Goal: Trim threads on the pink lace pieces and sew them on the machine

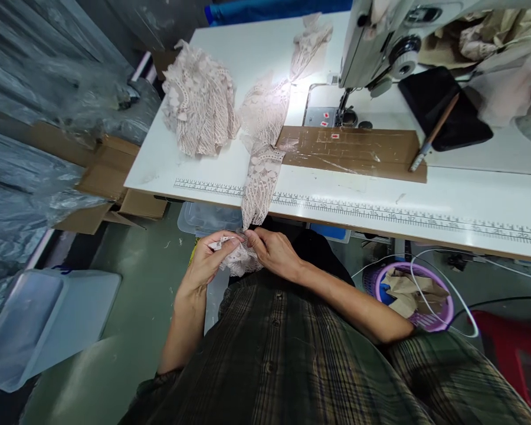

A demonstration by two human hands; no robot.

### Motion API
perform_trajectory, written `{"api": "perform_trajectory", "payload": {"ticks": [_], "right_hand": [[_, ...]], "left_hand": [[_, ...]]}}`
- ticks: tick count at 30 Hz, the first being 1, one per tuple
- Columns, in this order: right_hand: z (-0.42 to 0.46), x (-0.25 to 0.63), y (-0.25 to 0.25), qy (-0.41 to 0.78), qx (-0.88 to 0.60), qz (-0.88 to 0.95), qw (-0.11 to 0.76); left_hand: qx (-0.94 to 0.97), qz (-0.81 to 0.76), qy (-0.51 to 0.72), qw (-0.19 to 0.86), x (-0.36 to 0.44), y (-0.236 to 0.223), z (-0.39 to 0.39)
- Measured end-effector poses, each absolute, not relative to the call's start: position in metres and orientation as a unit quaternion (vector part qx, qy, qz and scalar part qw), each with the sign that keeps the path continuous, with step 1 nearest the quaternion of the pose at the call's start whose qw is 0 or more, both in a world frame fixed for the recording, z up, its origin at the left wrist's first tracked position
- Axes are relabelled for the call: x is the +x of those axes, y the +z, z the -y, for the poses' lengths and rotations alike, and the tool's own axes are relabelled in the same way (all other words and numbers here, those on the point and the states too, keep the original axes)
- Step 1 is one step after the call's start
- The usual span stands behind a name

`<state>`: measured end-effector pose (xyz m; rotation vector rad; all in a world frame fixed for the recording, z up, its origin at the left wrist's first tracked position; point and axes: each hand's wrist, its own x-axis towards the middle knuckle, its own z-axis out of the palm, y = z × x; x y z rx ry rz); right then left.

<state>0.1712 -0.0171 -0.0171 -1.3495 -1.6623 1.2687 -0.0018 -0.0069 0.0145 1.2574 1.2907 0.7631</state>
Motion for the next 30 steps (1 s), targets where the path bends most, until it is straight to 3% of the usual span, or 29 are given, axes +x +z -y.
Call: {"api": "perform_trajectory", "payload": {"ticks": [10,17,23,30], "right_hand": [[0.015,0.171,-0.016,0.45,-0.504,0.681,0.283],[0.029,0.16,-0.047,0.592,-0.445,0.607,0.289],[0.033,0.16,-0.065,0.475,-0.512,0.669,0.255],[0.033,0.164,-0.024,0.36,-0.55,0.609,0.443]], "left_hand": [[0.51,-0.567,0.308,0.57,-0.001,0.017,0.008],[0.507,-0.567,0.313,0.569,-0.009,0.005,0.008],[0.641,-0.639,0.186,0.382,-0.029,-0.054,-0.006],[0.659,-0.651,0.136,0.352,-0.038,-0.118,-0.005]]}}
